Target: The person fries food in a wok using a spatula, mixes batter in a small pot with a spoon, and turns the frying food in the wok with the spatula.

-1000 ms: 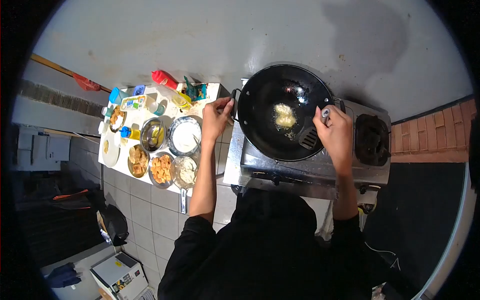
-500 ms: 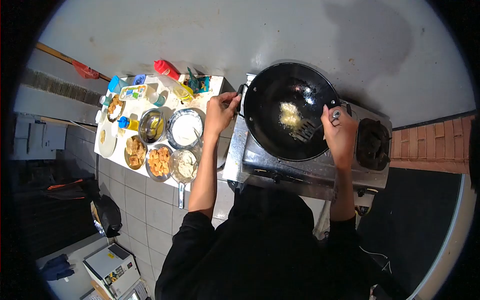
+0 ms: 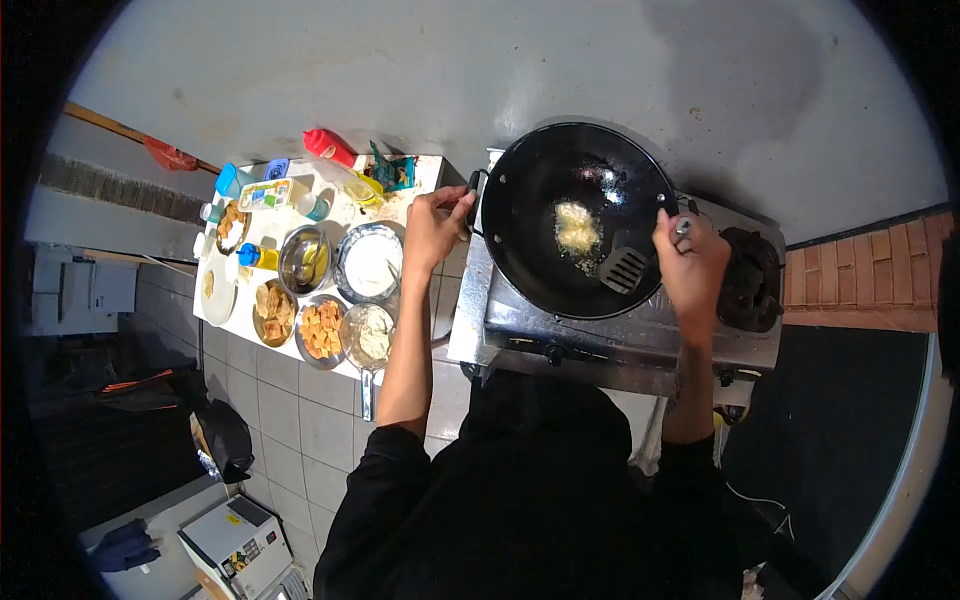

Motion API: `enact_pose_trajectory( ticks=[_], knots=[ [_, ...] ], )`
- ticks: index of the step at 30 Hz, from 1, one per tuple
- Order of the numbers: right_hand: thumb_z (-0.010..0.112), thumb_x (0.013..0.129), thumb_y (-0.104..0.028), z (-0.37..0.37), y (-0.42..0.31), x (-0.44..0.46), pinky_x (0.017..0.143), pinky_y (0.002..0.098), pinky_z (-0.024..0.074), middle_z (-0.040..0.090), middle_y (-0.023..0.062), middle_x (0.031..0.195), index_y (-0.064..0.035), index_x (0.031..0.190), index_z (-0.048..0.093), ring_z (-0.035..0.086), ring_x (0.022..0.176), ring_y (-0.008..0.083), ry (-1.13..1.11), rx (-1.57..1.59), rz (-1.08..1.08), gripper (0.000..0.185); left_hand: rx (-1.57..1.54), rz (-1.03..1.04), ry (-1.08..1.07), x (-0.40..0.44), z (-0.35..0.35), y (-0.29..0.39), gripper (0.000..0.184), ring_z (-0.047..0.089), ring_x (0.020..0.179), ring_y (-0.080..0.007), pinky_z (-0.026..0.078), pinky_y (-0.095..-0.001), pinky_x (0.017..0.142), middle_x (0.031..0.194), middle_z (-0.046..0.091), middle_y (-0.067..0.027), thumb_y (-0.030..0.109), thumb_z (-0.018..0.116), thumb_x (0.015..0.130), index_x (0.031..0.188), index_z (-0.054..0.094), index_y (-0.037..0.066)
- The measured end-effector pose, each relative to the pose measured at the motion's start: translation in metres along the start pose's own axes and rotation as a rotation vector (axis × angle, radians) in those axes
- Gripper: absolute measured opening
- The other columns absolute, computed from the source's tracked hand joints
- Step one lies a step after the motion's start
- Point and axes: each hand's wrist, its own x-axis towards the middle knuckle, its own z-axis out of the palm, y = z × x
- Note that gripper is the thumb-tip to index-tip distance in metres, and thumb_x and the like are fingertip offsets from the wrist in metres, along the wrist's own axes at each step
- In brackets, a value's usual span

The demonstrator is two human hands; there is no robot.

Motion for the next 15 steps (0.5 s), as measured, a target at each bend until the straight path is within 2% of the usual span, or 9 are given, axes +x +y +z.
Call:
enact_pose_trajectory(
  ticks=[2,4,6,7,9,10,12,15],
  knots=[
    [0.071,0.084,-0.008,0.006,0.010,-0.003,0.048,0.0282,0.0340,0.044,0.0065,0.053,-0.0013,0.065,0.052,0.037,0.049,0.0091,-0.165,0.061,0.095,0.028,0.045,-0.091,-0.043,-0.001,-0.002,0.007,0.035,0.069,0.089,-0.0217,0.051,-0.0331,0.082,0.096,0.072,-0.0199,0.025,0.069,0.089,0.107,0.069,-0.006],
    [0.072,0.084,-0.008,0.005,0.003,-0.004,0.047,0.0287,0.0334,0.043,0.0075,0.053,-0.0009,0.065,0.051,0.035,0.050,0.0095,-0.135,0.084,0.075,0.029,0.043,-0.097,-0.050,-0.001,-0.003,0.010,0.036,0.069,0.088,-0.0216,0.051,-0.0330,0.082,0.096,0.072,-0.0198,0.025,0.069,0.089,0.107,0.069,-0.006],
    [0.072,0.084,-0.008,-0.001,-0.005,-0.004,0.046,0.0281,0.0329,0.044,0.0073,0.053,-0.0003,0.066,0.053,0.034,0.050,0.0088,-0.017,0.200,0.225,0.027,0.043,-0.108,-0.054,-0.002,-0.004,0.011,0.036,0.069,0.088,-0.0216,0.051,-0.0330,0.082,0.095,0.072,-0.0196,0.025,0.069,0.089,0.107,0.069,-0.006],
    [0.072,0.084,-0.008,-0.001,-0.004,-0.005,0.046,0.0281,0.0329,0.044,0.0073,0.053,-0.0003,0.066,0.053,0.034,0.050,0.0088,-0.021,0.201,0.227,0.027,0.048,-0.110,-0.053,-0.002,-0.003,0.011,0.036,0.069,0.088,-0.0215,0.051,-0.0330,0.082,0.095,0.072,-0.0196,0.025,0.069,0.089,0.107,0.069,-0.006],
    [0.072,0.084,-0.008,-0.003,0.000,-0.002,0.045,0.0274,0.0330,0.046,0.0065,0.052,0.0000,0.068,0.056,0.035,0.048,0.0080,-0.012,0.080,0.036,0.024,0.052,-0.109,-0.051,-0.002,-0.003,0.012,0.036,0.069,0.088,-0.0214,0.051,-0.0329,0.082,0.095,0.072,-0.0195,0.025,0.069,0.089,0.107,0.069,-0.006],
    [0.072,0.084,-0.008,-0.002,0.006,-0.001,0.045,0.0274,0.0330,0.046,0.0065,0.052,0.0000,0.068,0.056,0.035,0.048,0.0080,-0.011,0.081,0.034,0.024,0.052,-0.113,-0.053,-0.002,-0.003,0.012,0.036,0.069,0.088,-0.0213,0.051,-0.0330,0.082,0.095,0.072,-0.0195,0.025,0.069,0.089,0.107,0.069,-0.006],
    [0.072,0.084,-0.009,0.003,0.017,-0.002,0.045,0.0269,0.0348,0.049,0.0054,0.053,0.0007,0.071,0.059,0.039,0.046,0.0076,-0.156,0.052,0.038,0.021,0.054,-0.117,-0.049,-0.002,-0.003,0.013,0.036,0.069,0.088,-0.0212,0.051,-0.0330,0.082,0.095,0.072,-0.0195,0.025,0.069,0.089,0.107,0.069,-0.006],
    [0.072,0.084,-0.008,0.002,0.013,-0.003,0.046,0.0282,0.0351,0.049,0.0060,0.055,0.0002,0.071,0.058,0.040,0.046,0.0086,-0.039,0.193,0.137,0.021,0.062,-0.107,-0.027,-0.003,-0.002,0.009,0.035,0.069,0.085,-0.0200,0.051,-0.0328,0.080,0.093,0.072,-0.0188,0.025,0.069,0.089,0.107,0.069,-0.006]
  ],
)
